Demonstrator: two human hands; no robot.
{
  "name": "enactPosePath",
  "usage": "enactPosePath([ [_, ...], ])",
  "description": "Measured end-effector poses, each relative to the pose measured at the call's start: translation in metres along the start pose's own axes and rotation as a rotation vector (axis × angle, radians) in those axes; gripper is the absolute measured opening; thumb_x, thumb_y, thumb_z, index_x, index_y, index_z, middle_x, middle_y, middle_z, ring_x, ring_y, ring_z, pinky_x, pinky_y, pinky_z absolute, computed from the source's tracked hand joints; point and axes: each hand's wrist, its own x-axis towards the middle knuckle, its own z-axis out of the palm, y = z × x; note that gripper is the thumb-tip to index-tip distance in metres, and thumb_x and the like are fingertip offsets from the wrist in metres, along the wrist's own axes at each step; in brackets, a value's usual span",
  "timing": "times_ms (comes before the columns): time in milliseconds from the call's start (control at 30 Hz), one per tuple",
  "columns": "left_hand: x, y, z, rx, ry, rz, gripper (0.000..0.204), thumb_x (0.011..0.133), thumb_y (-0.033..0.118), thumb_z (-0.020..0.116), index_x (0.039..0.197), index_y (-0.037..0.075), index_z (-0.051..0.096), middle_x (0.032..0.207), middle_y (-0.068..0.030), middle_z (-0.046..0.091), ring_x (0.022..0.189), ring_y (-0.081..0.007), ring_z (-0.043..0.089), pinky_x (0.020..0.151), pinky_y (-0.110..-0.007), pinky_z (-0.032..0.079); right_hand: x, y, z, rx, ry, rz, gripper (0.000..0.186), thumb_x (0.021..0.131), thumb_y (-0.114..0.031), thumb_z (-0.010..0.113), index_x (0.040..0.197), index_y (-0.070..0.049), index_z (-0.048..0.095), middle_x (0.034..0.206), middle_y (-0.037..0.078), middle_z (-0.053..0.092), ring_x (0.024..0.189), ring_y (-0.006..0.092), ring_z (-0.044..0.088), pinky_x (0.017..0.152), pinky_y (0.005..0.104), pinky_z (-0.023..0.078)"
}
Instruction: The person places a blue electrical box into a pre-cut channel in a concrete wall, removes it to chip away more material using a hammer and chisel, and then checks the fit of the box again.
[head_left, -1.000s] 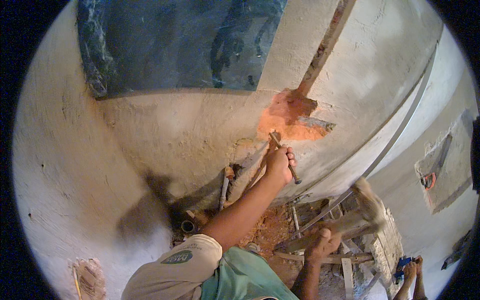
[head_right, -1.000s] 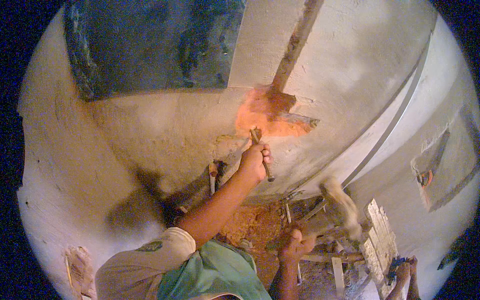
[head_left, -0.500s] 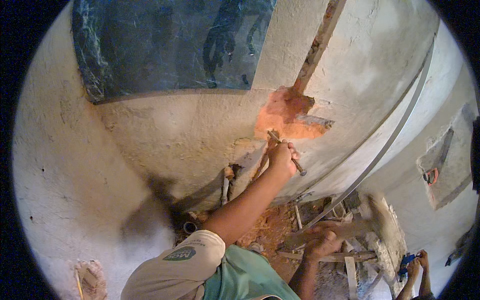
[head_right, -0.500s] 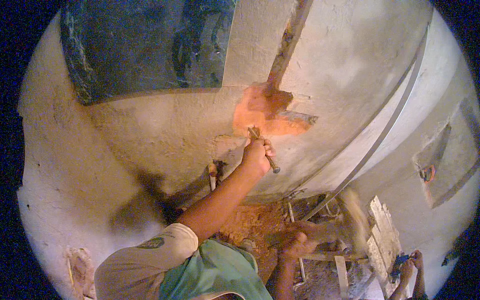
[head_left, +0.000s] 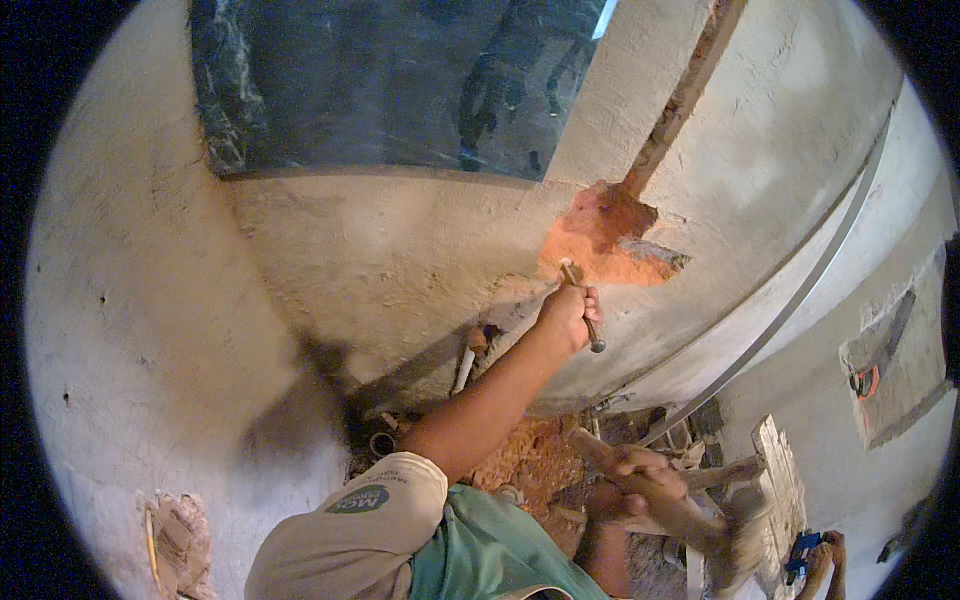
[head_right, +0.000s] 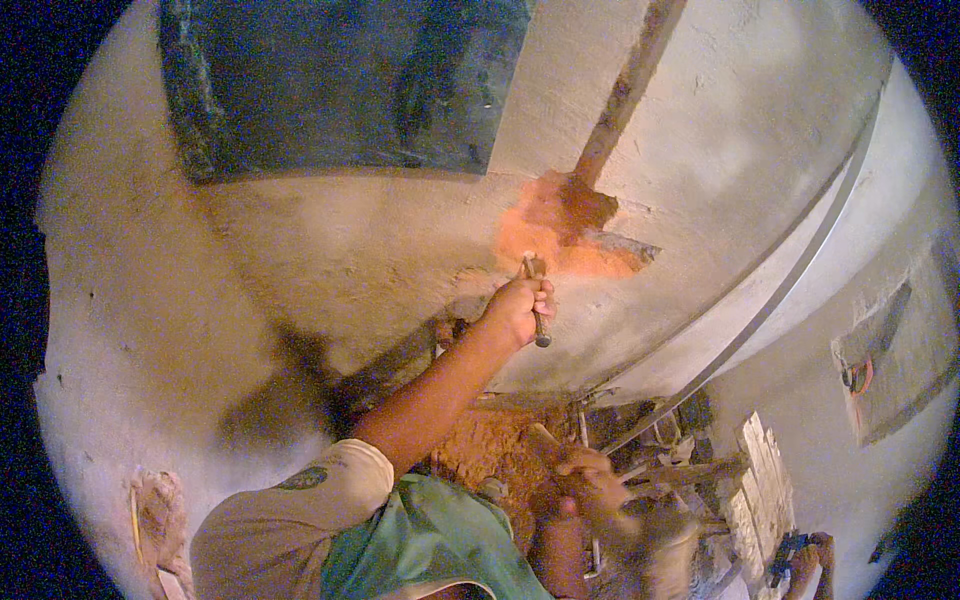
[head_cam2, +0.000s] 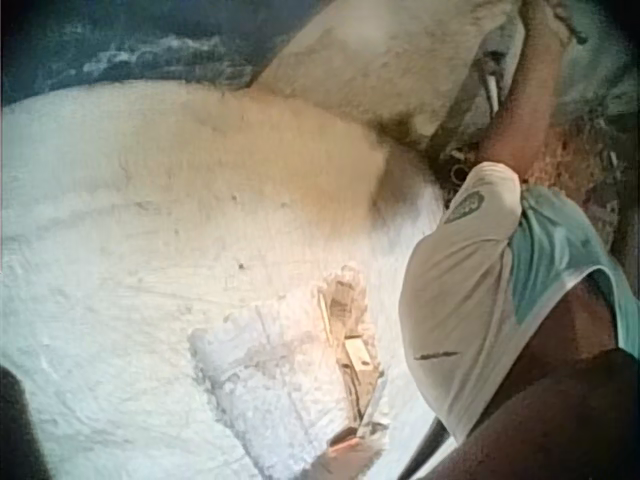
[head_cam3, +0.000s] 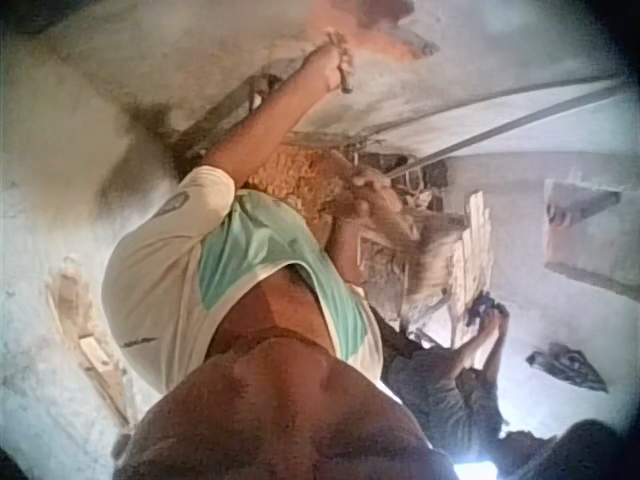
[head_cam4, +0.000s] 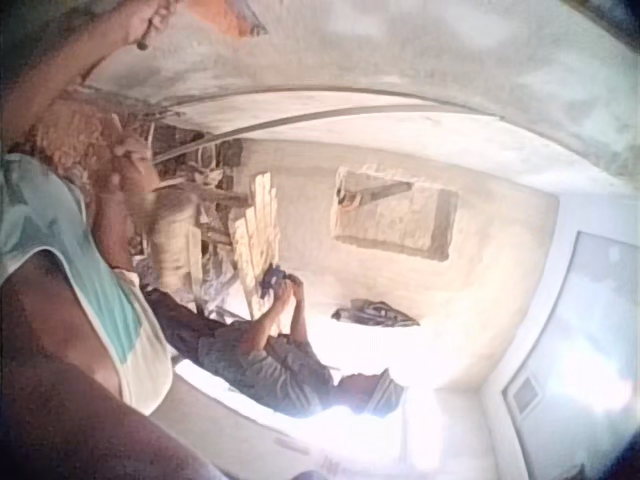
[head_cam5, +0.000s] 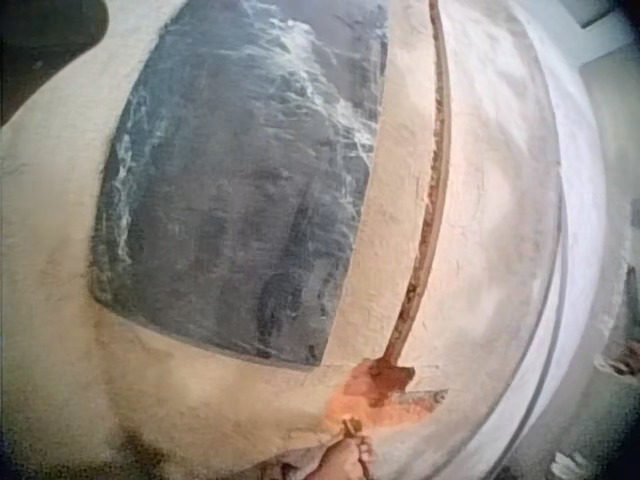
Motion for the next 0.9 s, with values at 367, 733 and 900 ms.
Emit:
enactPosePath([
  [367,-0.021,-0.017,-0.025,0.272,0.158,-0.109,0.013,0.081,0.013,0.042,0.069,0.009,0.043,0.05,0.0018,0.036,0.039,-0.0096,0.033,0.035,-0.024,0.027,-0.03,0.005,-0.005,-0.426,0.073,0.216,0.029,0.084,-0.022,0.052,0.097,0.004,0.049,0.074,0.007,0.054,0.066,0.0188,0.051,0.063,0.0296,0.043],
  [733,-0.003,-0.027,-0.014,0.181,0.137,0.081,0.009,0.082,0.009,0.041,0.074,0.007,0.043,0.057,-0.0012,0.039,0.045,-0.01,0.034,0.038,-0.024,0.03,-0.062,0.054,-0.056,0.098,0.136,0.295,0.03,0.084,-0.031,0.051,0.085,-0.002,0.048,0.072,0.008,0.052,0.068,0.0174,0.053,0.053,0.027,0.045],
  [900,0.011,-0.007,-0.059,0.339,0.084,0.024,0.01,0.085,0.015,0.045,0.076,0.01,0.043,0.062,-0.001,0.043,0.047,-0.0103,0.039,0.037,-0.025,0.03,-0.046,0.025,0.005,-0.432,-0.186,0.571,0.031,0.083,-0.024,0.052,0.1,0.002,0.05,0.081,0.012,0.057,0.074,0.0231,0.055,0.07,0.034,0.044],
])
